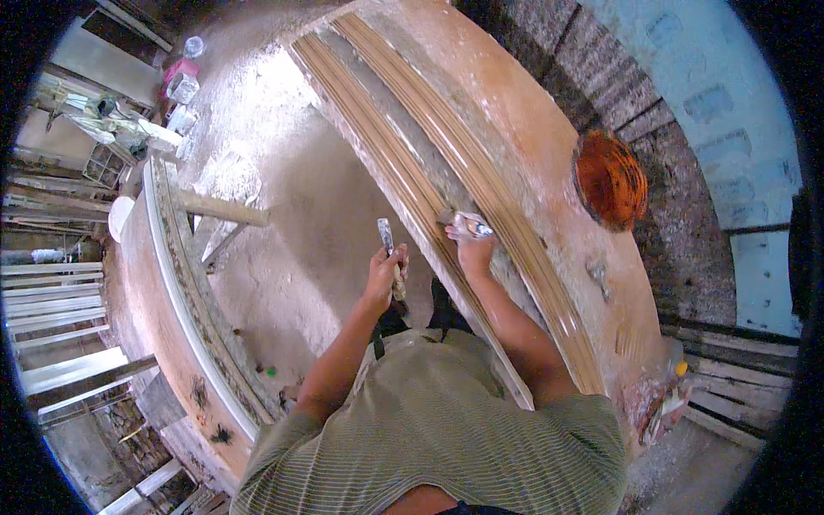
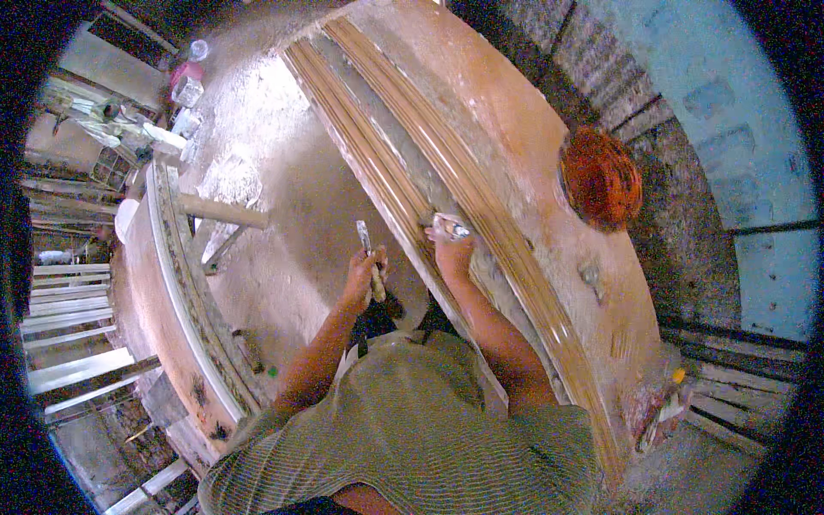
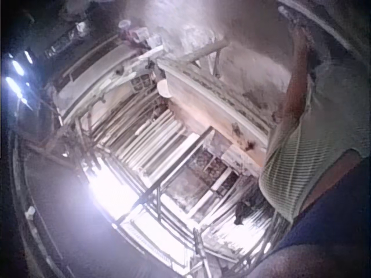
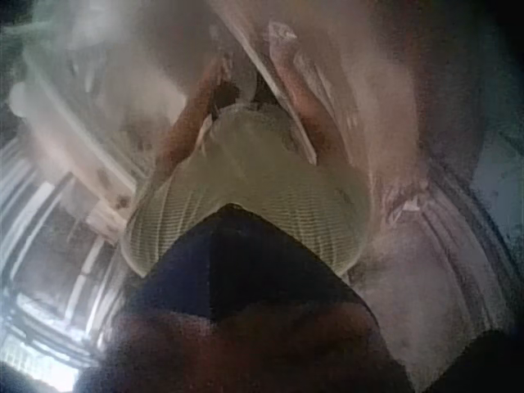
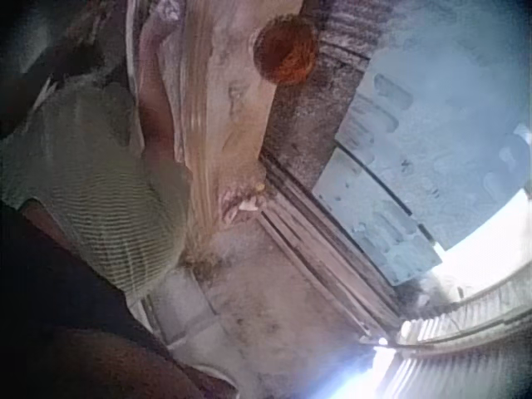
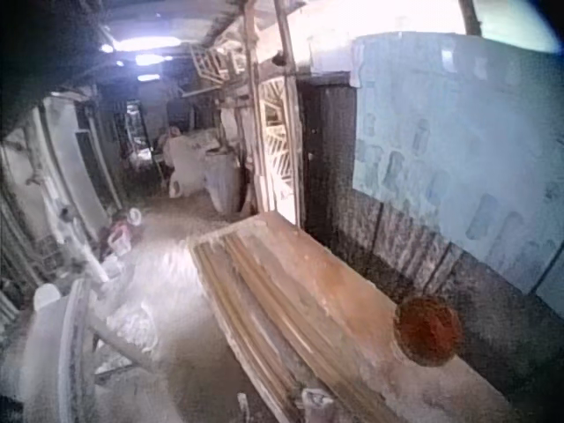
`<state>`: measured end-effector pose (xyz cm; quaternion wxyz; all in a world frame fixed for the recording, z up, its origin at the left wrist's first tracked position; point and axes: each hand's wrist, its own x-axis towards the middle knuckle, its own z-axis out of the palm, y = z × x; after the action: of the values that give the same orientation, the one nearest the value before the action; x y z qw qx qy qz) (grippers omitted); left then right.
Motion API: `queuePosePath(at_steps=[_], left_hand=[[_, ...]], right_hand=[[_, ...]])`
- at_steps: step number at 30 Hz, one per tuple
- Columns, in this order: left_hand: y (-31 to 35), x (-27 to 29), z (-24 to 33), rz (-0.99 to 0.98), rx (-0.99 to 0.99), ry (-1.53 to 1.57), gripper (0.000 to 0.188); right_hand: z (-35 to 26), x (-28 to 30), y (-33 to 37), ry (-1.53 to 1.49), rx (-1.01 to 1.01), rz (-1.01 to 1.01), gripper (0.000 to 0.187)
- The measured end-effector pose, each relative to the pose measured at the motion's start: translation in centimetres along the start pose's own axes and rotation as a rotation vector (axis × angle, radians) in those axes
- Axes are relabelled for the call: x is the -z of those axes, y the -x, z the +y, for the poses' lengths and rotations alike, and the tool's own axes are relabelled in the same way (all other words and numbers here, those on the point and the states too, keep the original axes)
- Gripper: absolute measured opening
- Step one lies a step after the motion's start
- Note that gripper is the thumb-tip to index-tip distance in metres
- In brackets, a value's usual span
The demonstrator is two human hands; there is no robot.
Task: The person applies a white paste to the grooves of a long wooden molding using a putty knife. They repeatedly scoop paste from a bowl and spread it along the length of the molding, then smooth the surface with their hand.
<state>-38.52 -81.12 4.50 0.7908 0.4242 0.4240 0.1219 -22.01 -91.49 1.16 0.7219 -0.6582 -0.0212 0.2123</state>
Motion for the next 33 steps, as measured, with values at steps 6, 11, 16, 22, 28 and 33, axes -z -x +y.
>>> queuePosePath(at_steps=[6,11,16,22,28,33], left_hand=[[-10.9,4.3,3.9,-0.063,0.064,-0.048,0.03],[-17.0,10.1,7.3,-0.202,0.068,-0.05,0.025],[-19.2,14.0,13.1,-0.255,0.152,-0.117,0.022],[-20.7,17.3,14.7,-0.149,0.306,-0.062,0.022],[-21.8,16.2,14.7,-0.186,0.129,0.153,0.026],[-22.8,15.6,12.9,-0.113,0.081,0.104,0.033]], right_hand=[[4.7,-17.2,-16.1,0.162,0.211,-0.051,0.03],[-0.2,-35.1,-25.3,0.637,0.413,0.055,0.034],[-2.0,-49.8,-35.8,0.66,0.571,0.175,0.033],[-2.2,-62.4,-42.1,-0.187,0.036,-0.12,0.02],[1.6,-54.9,-35.4,0.48,0.505,0.014,0.019],[-1.5,-45.2,-25.1,0.441,0.55,0.044,0.018]])
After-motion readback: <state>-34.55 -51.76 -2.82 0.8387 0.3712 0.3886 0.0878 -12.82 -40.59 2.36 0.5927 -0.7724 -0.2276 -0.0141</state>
